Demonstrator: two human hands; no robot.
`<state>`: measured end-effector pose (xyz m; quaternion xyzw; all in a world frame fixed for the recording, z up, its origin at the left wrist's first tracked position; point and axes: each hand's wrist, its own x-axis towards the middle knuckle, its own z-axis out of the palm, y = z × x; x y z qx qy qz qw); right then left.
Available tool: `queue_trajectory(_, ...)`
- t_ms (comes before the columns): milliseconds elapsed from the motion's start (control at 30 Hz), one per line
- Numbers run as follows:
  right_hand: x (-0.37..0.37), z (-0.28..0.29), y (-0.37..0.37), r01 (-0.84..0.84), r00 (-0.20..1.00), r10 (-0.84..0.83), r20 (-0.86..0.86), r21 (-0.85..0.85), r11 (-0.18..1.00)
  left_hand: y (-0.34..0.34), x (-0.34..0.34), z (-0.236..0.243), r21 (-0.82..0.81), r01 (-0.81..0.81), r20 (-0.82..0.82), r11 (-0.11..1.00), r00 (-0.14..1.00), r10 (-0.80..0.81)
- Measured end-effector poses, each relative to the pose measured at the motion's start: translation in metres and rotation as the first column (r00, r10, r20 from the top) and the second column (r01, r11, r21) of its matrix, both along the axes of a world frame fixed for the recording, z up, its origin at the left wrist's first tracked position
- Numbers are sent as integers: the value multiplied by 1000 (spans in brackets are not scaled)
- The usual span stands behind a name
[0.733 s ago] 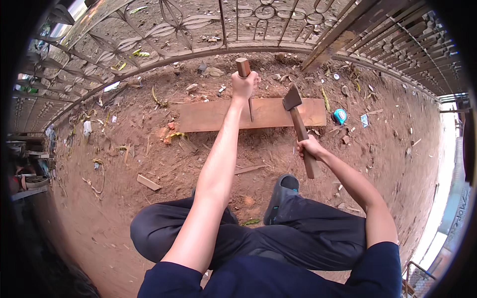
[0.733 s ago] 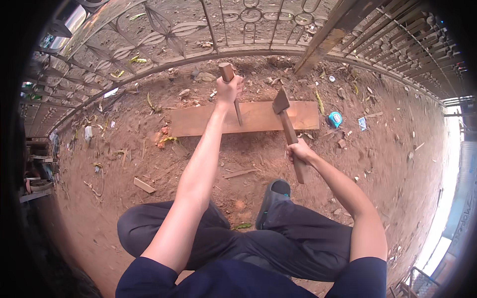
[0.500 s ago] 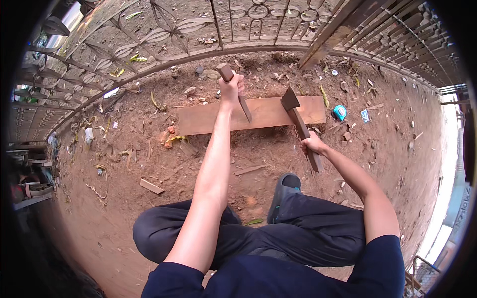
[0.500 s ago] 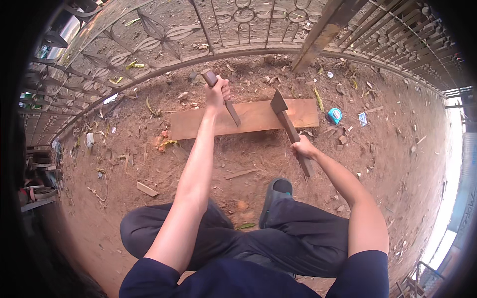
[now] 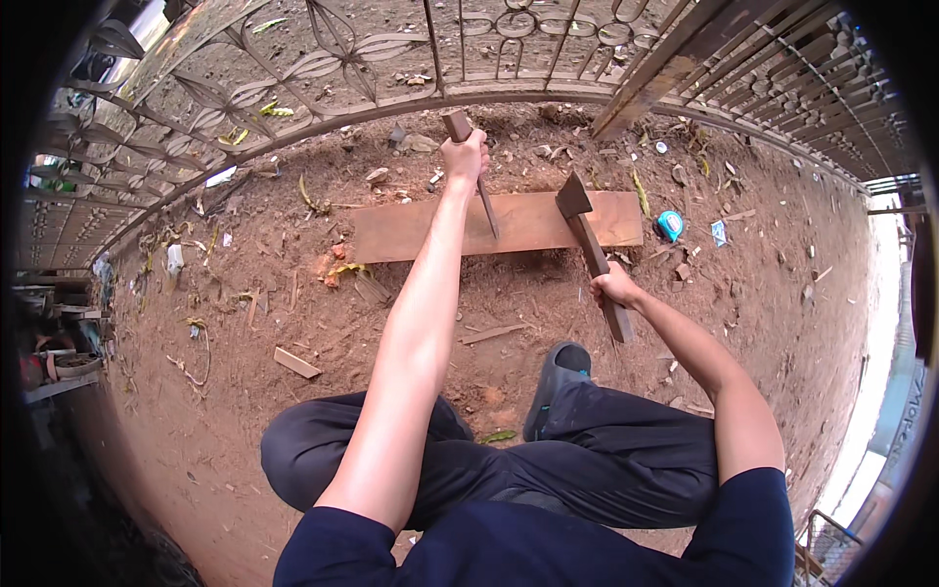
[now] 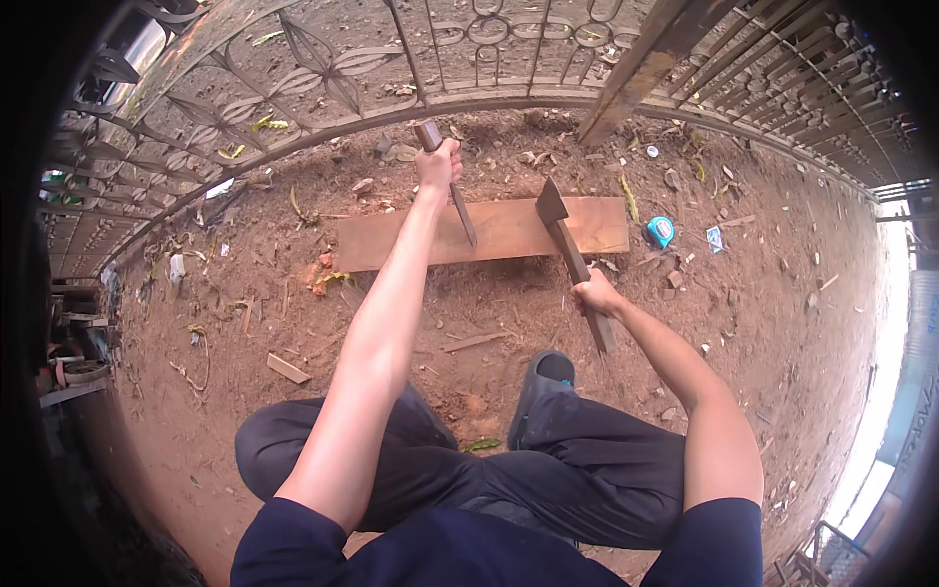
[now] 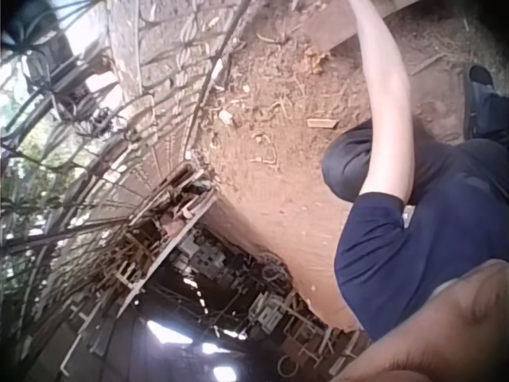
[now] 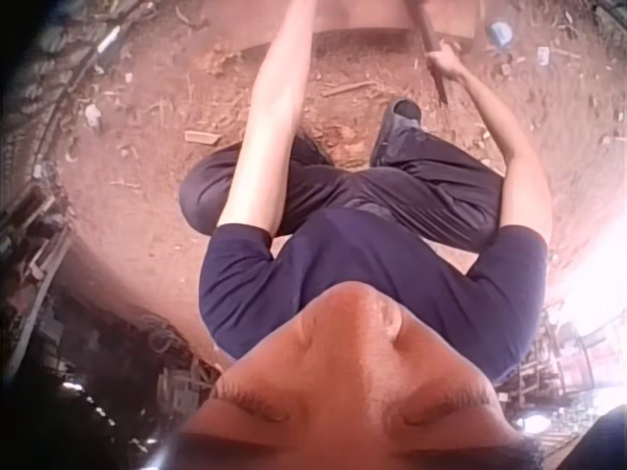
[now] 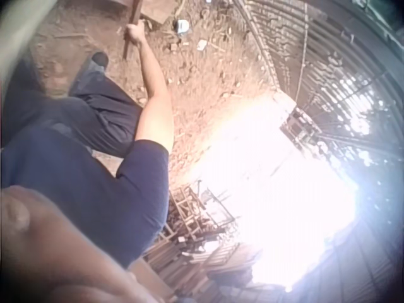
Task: The person is chiseling a wooden board by striking a chisel with the head of a hand axe while sitting on the ground.
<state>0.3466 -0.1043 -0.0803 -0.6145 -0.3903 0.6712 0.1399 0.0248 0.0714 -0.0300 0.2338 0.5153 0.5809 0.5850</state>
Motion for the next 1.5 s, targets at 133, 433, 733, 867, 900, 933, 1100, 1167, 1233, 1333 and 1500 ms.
queue_trajectory(133,-2,5,2,-18,1000,18,-15,-1,1000,10,-18,-17,-63,-39,57,997,997,43)
queue_trajectory(433,1,-1,2,-15,999,15,-51,-4,1000,11,-7,-44,118,-92,-175,989,978,112)
queue_trajectory(733,5,-13,2,-31,999,32,-39,18,999,13,-6,-84,32,-193,-226,981,954,196)
queue_trajectory(867,11,-15,1,-35,999,35,-19,15,999,12,2,-82,-61,-208,-243,976,952,188)
queue_trajectory(900,16,-17,-1,-18,1000,18,-25,-1,1000,11,14,-77,-36,-224,-224,974,952,210)
queue_trajectory(933,13,-16,1,-20,999,19,-43,-11,1000,13,9,-78,-35,-230,-230,973,949,216)
queue_trajectory(1100,8,-14,3,-36,999,36,-29,-3,999,19,6,-80,64,-111,-91,992,989,116)
queue_trajectory(1167,10,-14,2,-34,999,34,-16,-1,999,21,7,-79,75,-111,10,991,994,110)
queue_trajectory(1233,9,-14,2,-37,999,37,-22,-7,999,23,6,-79,92,-108,69,990,992,102)
queue_trajectory(1333,7,-10,4,-33,999,33,-33,-15,999,25,3,-81,111,-109,111,988,989,97)
queue_trajectory(1500,6,-5,4,-22,999,21,-37,-17,1000,21,5,-85,46,-35,99,998,995,31)
